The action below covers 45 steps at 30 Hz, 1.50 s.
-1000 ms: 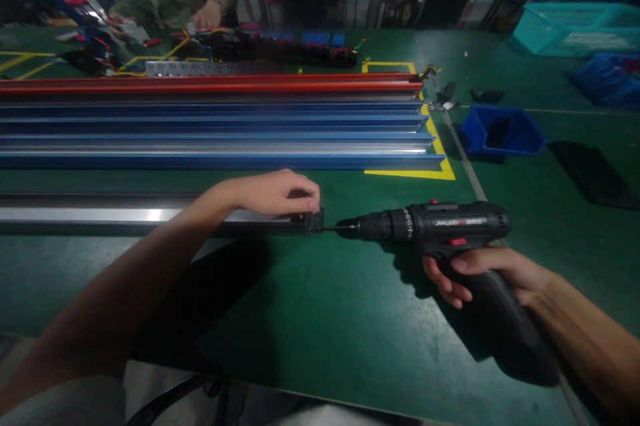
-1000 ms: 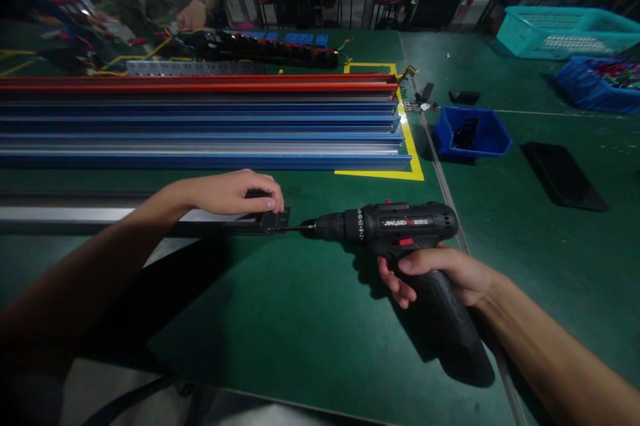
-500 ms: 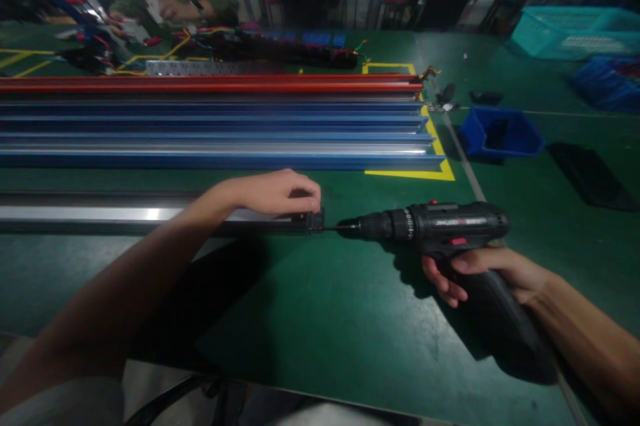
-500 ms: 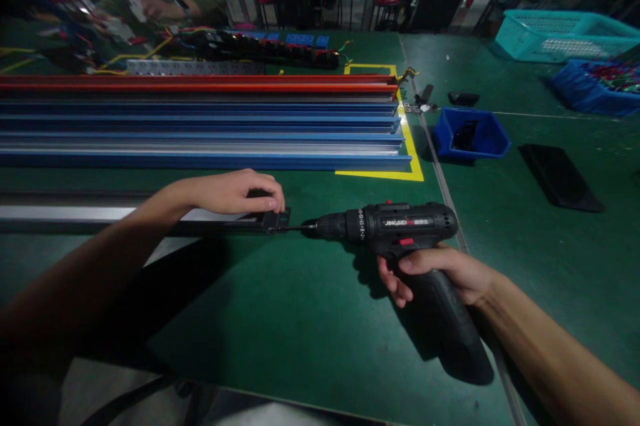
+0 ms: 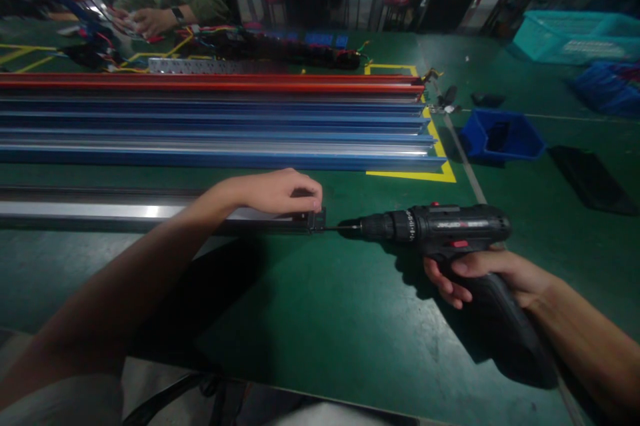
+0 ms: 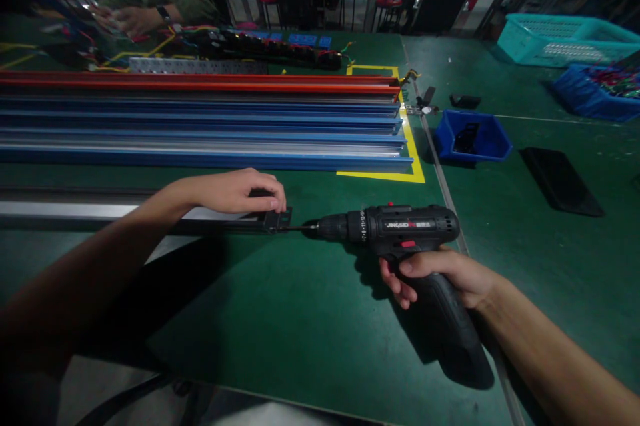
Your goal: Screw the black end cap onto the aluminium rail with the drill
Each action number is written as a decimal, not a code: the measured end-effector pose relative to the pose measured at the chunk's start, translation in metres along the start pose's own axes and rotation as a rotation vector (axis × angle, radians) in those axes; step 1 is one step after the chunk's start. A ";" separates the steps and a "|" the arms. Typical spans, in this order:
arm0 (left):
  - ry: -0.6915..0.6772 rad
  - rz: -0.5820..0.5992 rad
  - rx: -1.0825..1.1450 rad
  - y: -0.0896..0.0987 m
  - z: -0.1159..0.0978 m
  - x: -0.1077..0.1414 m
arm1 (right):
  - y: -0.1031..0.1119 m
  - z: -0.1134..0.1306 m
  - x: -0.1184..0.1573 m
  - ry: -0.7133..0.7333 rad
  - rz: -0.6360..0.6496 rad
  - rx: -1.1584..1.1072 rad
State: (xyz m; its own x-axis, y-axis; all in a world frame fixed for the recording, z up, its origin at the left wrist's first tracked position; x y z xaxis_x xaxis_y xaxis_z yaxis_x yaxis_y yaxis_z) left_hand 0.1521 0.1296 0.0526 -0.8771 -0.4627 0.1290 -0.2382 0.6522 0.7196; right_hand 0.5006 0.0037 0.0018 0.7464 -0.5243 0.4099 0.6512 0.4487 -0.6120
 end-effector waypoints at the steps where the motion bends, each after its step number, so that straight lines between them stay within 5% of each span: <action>1: 0.001 -0.001 0.000 0.000 0.000 0.000 | 0.000 0.000 0.000 -0.002 -0.013 0.005; 45: 0.000 -0.006 -0.010 0.000 0.003 0.001 | -0.002 0.002 -0.001 0.017 -0.051 0.043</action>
State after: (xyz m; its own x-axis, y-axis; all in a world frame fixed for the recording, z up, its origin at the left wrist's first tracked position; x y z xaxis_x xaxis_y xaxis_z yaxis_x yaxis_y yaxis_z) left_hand 0.1501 0.1310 0.0510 -0.8758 -0.4665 0.1241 -0.2398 0.6435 0.7269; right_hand 0.4988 0.0050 0.0040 0.7097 -0.5592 0.4286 0.6942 0.4513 -0.5607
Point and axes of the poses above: each hand's wrist, its own x-axis away from the middle knuckle, its own y-axis out of the back of the hand, z = x × y, the point moved 4 cm from there along -x, towards the middle knuckle, and after that the axes turned 1 degree about -y, right-handed, at the moved point
